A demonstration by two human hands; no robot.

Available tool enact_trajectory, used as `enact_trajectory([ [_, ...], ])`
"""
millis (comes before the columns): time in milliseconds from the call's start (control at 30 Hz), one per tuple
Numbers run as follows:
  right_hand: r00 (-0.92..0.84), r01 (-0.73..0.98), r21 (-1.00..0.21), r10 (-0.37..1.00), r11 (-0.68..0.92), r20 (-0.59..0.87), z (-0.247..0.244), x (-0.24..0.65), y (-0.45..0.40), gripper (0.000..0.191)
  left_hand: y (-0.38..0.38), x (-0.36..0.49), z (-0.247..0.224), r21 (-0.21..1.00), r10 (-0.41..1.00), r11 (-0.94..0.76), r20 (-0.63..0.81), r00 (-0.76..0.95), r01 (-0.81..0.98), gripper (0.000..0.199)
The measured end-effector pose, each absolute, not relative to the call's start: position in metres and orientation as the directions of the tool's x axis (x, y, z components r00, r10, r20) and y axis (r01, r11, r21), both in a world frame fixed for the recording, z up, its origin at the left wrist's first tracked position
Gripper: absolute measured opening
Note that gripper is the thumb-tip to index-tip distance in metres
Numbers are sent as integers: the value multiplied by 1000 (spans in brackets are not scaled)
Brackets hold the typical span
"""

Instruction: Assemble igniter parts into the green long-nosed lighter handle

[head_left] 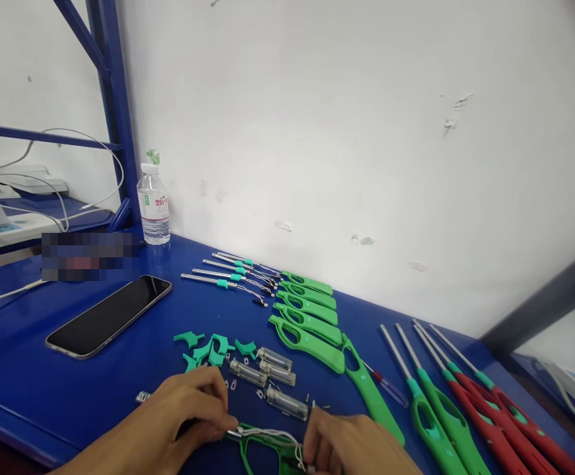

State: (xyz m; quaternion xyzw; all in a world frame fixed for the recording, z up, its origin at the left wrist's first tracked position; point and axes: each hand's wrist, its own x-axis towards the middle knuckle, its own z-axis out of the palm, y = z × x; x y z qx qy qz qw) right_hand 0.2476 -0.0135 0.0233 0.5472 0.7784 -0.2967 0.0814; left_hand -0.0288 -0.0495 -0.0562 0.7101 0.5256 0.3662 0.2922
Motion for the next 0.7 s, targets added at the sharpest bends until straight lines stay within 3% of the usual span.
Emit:
enact_trajectory([
  [233, -361, 906, -388, 781, 166, -509, 36, 247, -18, 21, -51, -30, -45, 801, 945, -324, 250, 212, 502, 23],
  [400, -313, 936, -315, 777, 156, -547, 38, 230, -16, 22, -52, -30, -46, 765, 919, -392, 297, 261, 510, 31],
  [600, -275, 953, -266, 780, 144, -562, 41, 223, -16, 23, -49, -39, -33, 635, 903, -421, 366, 227, 648, 22],
  [700, -288, 947, -285, 786, 148, -548, 40, 228, -18, 28, -42, -58, -22, 546, 896, -397, 406, 182, 737, 28],
])
